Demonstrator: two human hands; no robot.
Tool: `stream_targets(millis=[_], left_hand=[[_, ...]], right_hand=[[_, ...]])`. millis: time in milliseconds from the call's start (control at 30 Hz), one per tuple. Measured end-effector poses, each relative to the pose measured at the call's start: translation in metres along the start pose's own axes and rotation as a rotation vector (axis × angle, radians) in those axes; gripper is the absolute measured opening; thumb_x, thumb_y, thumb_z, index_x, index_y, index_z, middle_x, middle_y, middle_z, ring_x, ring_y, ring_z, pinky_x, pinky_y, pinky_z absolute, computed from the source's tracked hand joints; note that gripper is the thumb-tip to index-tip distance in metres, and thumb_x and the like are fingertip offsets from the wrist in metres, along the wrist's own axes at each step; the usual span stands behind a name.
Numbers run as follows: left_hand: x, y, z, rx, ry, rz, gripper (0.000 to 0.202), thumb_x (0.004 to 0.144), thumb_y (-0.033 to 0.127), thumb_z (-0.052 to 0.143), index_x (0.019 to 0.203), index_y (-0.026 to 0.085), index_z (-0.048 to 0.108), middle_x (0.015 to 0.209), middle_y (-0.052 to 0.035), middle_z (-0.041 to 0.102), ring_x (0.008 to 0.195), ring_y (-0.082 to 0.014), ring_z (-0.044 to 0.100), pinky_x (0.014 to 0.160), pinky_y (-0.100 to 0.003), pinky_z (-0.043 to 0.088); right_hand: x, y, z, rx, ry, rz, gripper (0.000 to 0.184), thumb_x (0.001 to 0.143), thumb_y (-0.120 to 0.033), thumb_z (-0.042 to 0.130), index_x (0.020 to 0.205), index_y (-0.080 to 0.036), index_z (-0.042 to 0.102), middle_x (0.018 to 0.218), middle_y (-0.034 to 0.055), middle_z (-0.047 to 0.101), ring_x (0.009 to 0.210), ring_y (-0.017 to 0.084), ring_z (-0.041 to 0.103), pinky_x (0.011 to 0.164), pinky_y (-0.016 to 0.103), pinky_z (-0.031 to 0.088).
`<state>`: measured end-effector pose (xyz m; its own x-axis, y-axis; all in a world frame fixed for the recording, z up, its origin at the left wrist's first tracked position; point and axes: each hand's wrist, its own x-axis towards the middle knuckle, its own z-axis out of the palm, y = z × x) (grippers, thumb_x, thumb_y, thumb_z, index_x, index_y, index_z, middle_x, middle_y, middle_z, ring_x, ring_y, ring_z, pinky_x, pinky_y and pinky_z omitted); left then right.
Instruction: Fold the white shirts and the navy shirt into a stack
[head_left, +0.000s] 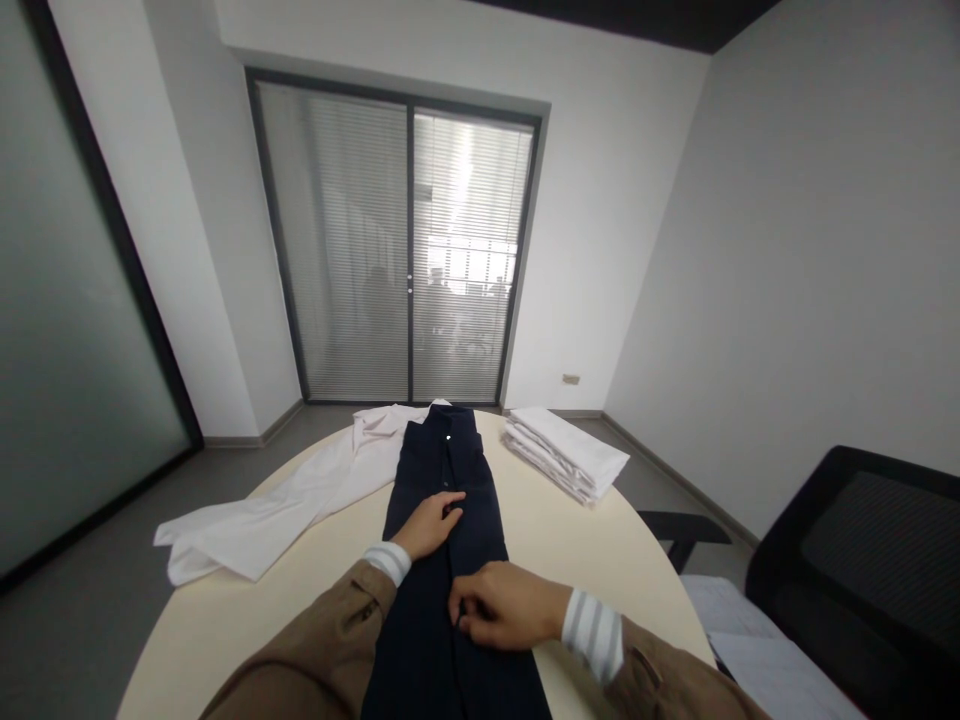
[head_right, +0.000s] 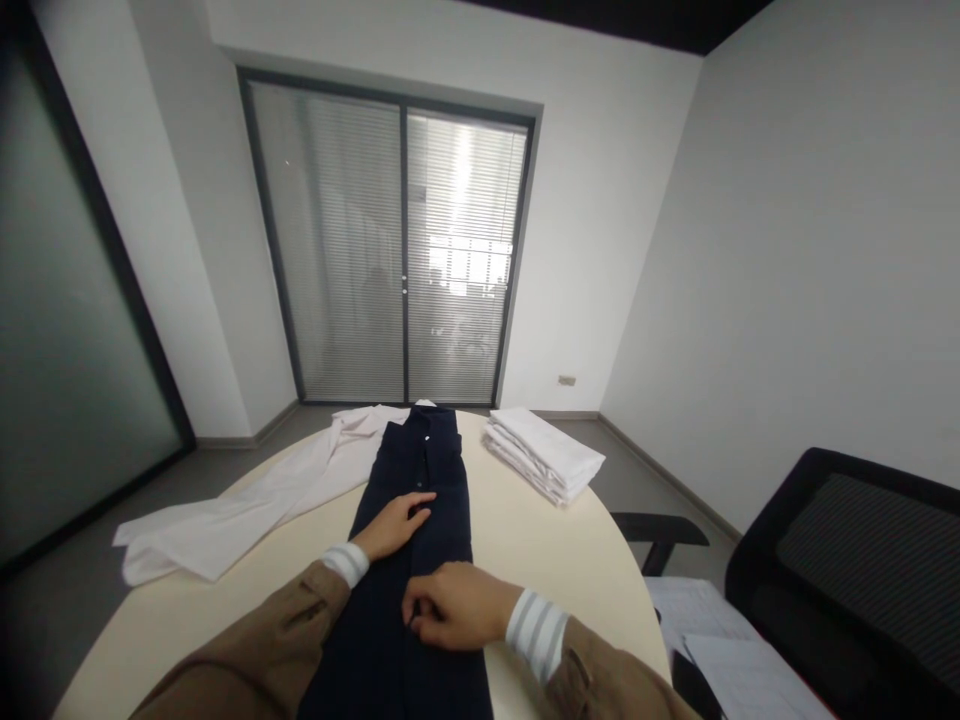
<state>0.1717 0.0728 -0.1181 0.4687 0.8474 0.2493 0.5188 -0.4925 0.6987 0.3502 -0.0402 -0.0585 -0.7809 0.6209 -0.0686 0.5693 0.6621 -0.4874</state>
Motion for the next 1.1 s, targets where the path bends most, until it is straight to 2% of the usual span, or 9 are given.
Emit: stream_targets(millis=[100,267,367,633,767,833,900,1000,1100], left_hand=[[-0.004,-0.005,0.001,0.012,-0.018,0.035,0.042,0.091,0.026,0.05,0.131,0.018,0.06,0.136,-0.0088,0.06,0.127,-0.0218,0.053,0.114,-0.04,0.036],[-0.012,-0.011,0.005,0.144,-0.023,0.113,0.05,0.091,0.024,0.05,0.141,0.021,0.049,0.145,-0.009,0.051,0.134,-0.0238,0.045,0.117,-0.049,0.028],[-0.014,-0.011,0.006,0.183,-0.024,0.129,0.05,0.093,0.025,0.048,0.143,0.022,0.045,0.146,-0.0095,0.049,0.135,-0.0244,0.044,0.117,-0.049,0.029],[-0.016,-0.006,0.003,0.247,-0.038,0.154,0.052,0.092,0.026,0.05,0.143,0.018,0.046,0.143,-0.0123,0.051,0.135,-0.0246,0.041,0.115,-0.045,0.033],[-0.019,-0.001,0.002,0.353,-0.059,0.109,0.056,0.092,0.036,0.052,0.144,0.019,0.045,0.146,-0.0123,0.048,0.139,-0.0276,0.035,0.114,-0.048,0.033],[-0.021,0.002,0.001,0.401,-0.084,0.092,0.058,0.092,0.04,0.052,0.146,0.021,0.042,0.152,-0.0121,0.041,0.143,-0.0291,0.029,0.113,-0.051,0.032],[-0.024,0.004,0.001,0.446,-0.114,0.086,0.06,0.093,0.04,0.051,0.149,0.023,0.038,0.157,-0.012,0.032,0.146,-0.03,0.022,0.113,-0.053,0.029],[-0.026,0.007,0.002,0.498,-0.152,0.089,0.06,0.096,0.043,0.046,0.151,0.023,0.034,0.159,-0.0128,0.027,0.148,-0.0303,0.019,0.116,-0.053,0.024],[-0.027,0.009,0.001,0.527,-0.172,0.091,0.059,0.097,0.045,0.043,0.152,0.024,0.033,0.159,-0.0125,0.028,0.148,-0.0297,0.019,0.117,-0.05,0.022]], right_hand=[[-0.002,-0.005,-0.002,-0.008,0.031,0.025,0.031,0.078,-0.019,0.055,0.107,-0.02,0.064,0.073,-0.0028,0.068,0.062,0.01,0.06,0.06,0.018,0.041],[-0.009,-0.023,-0.001,-0.16,-0.122,-0.07,0.03,0.072,-0.034,0.064,0.101,-0.027,0.069,0.067,-0.0042,0.068,0.066,0.017,0.066,0.062,0.023,0.044],[-0.01,-0.032,-0.003,-0.241,-0.185,-0.054,0.028,0.067,-0.033,0.067,0.094,-0.03,0.07,0.065,-0.0045,0.068,0.063,0.019,0.065,0.06,0.026,0.044],[-0.007,-0.022,0.004,0.104,-0.213,-0.09,0.027,0.071,-0.029,0.071,0.097,-0.025,0.067,0.069,-0.0082,0.064,0.062,0.009,0.062,0.062,0.016,0.043],[-0.004,-0.011,0.005,0.255,-0.257,-0.079,0.035,0.07,-0.026,0.074,0.103,-0.022,0.065,0.068,-0.0083,0.062,0.061,0.008,0.059,0.061,0.015,0.043],[0.001,0.0,0.0,0.268,-0.149,-0.009,0.028,0.074,-0.021,0.068,0.102,-0.02,0.064,0.068,-0.0072,0.062,0.061,0.008,0.058,0.061,0.016,0.043],[0.008,0.02,-0.009,0.191,0.097,0.12,0.02,0.08,-0.02,0.061,0.1,-0.019,0.063,0.069,-0.0053,0.062,0.06,0.009,0.056,0.06,0.018,0.041],[0.025,0.063,-0.023,0.074,0.467,0.353,0.018,0.088,-0.024,0.053,0.103,-0.02,0.063,0.071,-0.0017,0.064,0.063,0.012,0.058,0.063,0.022,0.041],[0.045,0.112,-0.035,0.061,0.654,0.563,0.019,0.09,-0.028,0.053,0.102,-0.02,0.066,0.083,0.003,0.07,0.075,0.016,0.063,0.071,0.025,0.044]])
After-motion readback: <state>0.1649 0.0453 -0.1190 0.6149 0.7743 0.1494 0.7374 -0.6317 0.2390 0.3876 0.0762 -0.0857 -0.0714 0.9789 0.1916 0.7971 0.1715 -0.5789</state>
